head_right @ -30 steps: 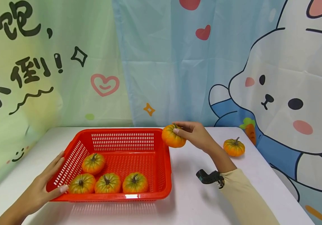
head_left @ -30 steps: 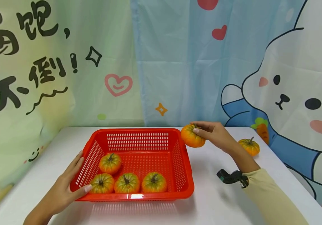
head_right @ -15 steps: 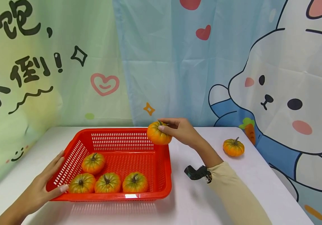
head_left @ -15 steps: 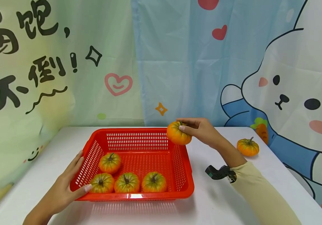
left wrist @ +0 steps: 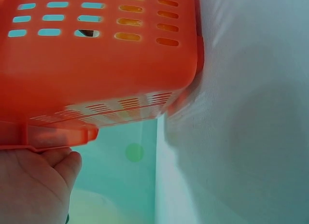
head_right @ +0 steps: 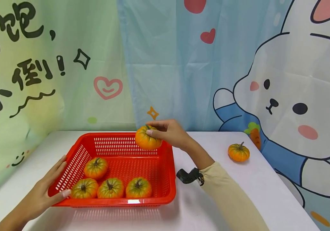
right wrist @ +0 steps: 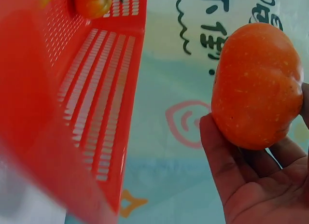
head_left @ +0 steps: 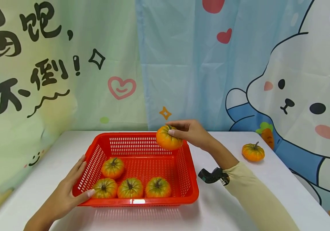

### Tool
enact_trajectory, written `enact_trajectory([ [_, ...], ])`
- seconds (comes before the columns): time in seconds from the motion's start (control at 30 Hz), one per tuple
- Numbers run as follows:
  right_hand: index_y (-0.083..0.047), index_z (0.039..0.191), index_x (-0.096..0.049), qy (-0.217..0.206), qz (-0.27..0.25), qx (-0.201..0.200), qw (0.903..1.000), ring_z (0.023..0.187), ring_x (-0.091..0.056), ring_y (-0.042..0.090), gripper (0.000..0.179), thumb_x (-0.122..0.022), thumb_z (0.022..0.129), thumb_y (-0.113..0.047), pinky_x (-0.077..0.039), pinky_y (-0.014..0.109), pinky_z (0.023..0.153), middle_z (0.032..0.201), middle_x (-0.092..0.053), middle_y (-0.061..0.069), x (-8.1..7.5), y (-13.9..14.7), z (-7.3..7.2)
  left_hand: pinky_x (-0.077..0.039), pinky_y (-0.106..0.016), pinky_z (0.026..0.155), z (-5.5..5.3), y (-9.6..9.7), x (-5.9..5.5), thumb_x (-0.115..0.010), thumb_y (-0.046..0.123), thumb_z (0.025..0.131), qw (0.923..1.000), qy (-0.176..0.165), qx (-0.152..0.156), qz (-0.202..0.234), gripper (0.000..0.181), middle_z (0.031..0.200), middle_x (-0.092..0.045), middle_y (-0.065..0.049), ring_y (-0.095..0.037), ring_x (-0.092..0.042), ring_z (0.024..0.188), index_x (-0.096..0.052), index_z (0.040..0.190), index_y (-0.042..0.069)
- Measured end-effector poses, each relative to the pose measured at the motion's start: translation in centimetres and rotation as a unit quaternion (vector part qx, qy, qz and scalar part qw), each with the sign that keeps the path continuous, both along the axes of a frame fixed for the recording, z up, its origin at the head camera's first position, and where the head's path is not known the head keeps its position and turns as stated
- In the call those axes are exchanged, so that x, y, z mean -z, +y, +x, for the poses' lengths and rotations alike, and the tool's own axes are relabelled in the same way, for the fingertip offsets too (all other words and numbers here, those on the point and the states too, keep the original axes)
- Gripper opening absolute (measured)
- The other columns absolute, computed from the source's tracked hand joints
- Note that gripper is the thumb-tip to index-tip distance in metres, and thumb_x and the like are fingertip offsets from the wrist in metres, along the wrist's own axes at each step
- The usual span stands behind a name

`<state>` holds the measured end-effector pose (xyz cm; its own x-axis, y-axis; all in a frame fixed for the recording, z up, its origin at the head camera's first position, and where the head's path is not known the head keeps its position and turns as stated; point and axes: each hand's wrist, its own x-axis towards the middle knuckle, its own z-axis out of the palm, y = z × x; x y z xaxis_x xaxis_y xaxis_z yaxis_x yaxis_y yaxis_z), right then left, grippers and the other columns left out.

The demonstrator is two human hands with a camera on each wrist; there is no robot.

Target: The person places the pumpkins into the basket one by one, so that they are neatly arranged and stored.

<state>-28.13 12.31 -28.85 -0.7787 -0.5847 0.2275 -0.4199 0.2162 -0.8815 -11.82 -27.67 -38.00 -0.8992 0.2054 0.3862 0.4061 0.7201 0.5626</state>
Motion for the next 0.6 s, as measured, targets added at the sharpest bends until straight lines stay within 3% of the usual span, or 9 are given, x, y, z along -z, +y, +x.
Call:
enact_trajectory([
  [0.27,-0.007,0.133,-0.061,0.003,0.02,-0.029,0.9994,0.105,-0.063,0.019,0.044,-0.067,0.093,-0.026,-0.052,0.034,0.085,0.119,-0.066,0.007,-0.8,-2.8,0.5,-0.024,-0.007,0.091,0.2,0.1,0.0,-0.073,0.023,0.084,1.0,-0.003,-0.006,0.0,0.09,0.162,-0.009,0.004,-0.002,-0.017,0.139,-0.021,0.155,0.005],
  [0.3,-0.006,0.133,-0.061,0.005,0.02,-0.031,0.9993,0.105,-0.063,0.019,0.044,-0.067,0.093,-0.025,-0.052,0.034,0.085,0.119,-0.066,0.006,-0.9,-3.1,0.4,-0.023,-0.006,0.091,0.2,0.1,0.0,-0.074,0.023,0.084,1.0,-0.001,-0.006,0.001,0.09,0.162,-0.01,0.003,0.002,-0.015,0.137,-0.021,0.154,0.004],
  [0.6,-0.006,0.13,-0.061,-0.008,0.031,-0.047,0.9984,0.1,-0.064,0.019,0.041,-0.067,0.094,-0.024,-0.052,0.034,0.083,0.113,-0.068,0.007,-0.6,-5.7,0.4,-0.027,-0.009,0.091,0.1,0.1,-0.1,-0.074,0.023,0.083,1.0,-0.003,-0.006,-0.003,0.09,0.162,-0.011,0.0,0.005,-0.015,0.136,-0.022,0.154,0.004],
])
